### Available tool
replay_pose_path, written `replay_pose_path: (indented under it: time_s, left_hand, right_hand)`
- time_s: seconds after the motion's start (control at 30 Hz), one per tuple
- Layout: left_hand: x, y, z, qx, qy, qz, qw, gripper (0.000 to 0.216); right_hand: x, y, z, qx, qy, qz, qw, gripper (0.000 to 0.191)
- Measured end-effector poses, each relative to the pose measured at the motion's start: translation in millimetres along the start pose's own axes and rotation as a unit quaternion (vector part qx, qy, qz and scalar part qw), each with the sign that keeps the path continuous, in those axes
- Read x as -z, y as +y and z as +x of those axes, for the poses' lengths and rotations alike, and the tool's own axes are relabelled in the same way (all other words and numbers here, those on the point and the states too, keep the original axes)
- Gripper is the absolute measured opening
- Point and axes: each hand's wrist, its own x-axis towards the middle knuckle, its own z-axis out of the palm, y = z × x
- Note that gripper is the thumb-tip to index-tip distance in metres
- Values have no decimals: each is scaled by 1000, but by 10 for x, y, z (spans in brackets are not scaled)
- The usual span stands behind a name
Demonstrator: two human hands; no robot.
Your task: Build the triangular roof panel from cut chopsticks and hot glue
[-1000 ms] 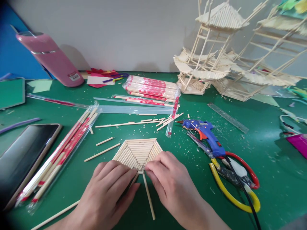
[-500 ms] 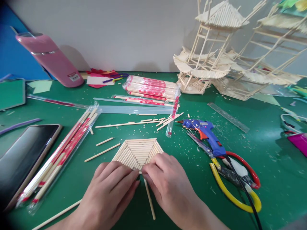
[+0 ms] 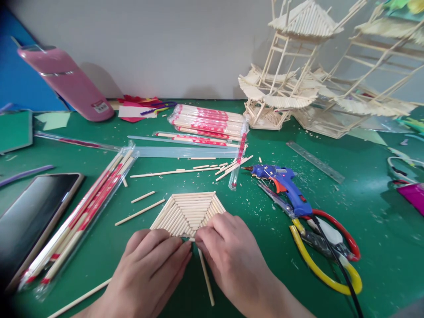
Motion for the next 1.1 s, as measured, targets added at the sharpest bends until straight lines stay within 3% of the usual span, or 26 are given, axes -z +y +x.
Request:
replay_pose_path:
  time_s: [0.77, 1.1]
  left_hand:
    - [1, 4, 13, 5, -28, 19, 999, 15]
    - [10, 16, -11, 3, 6, 13, 1000, 20]
  right_hand:
    - [5, -10, 6, -4, -4, -16, 1000, 18]
    - [60, 6, -14, -22, 8, 54, 998, 15]
